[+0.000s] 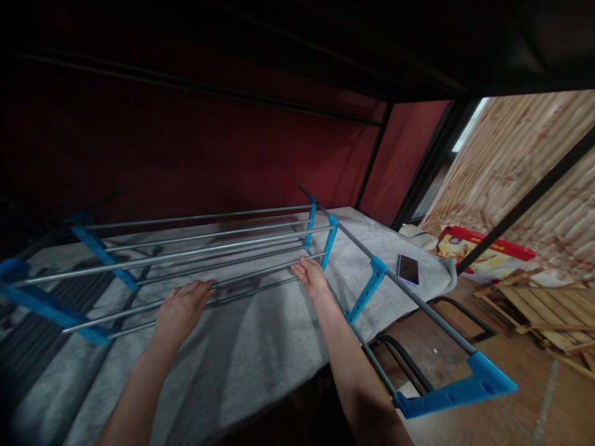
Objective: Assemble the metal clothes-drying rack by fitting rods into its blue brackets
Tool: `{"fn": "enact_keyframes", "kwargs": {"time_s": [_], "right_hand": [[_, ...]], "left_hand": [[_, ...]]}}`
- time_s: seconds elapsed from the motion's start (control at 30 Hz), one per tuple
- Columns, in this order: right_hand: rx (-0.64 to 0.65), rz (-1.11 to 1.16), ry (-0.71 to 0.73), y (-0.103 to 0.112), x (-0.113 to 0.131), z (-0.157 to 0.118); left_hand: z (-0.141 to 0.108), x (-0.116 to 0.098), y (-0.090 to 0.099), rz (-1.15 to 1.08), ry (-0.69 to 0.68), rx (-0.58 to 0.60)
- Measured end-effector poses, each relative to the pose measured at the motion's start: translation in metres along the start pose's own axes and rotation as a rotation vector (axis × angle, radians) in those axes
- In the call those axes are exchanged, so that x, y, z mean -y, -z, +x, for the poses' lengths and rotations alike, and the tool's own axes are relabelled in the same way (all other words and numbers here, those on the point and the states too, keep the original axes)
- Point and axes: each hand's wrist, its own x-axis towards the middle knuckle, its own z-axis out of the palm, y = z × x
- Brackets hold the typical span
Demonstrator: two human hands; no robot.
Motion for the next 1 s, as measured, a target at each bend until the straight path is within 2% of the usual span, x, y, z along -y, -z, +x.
{"fn": "enact_keyframes", "kwargs": {"time_s": [0.83, 1.0], "right_hand": [[-0.036, -0.025, -0.068, 0.006, -0.012, 0.012], [-0.036, -0.022, -0.069, 0.008, -0.013, 0.012]], "left_hand": [[0.002, 0.006, -0.014, 0.005, 0.022, 0.078], [0.002, 0.004, -0.010, 0.027, 0.004, 0.096]]}}
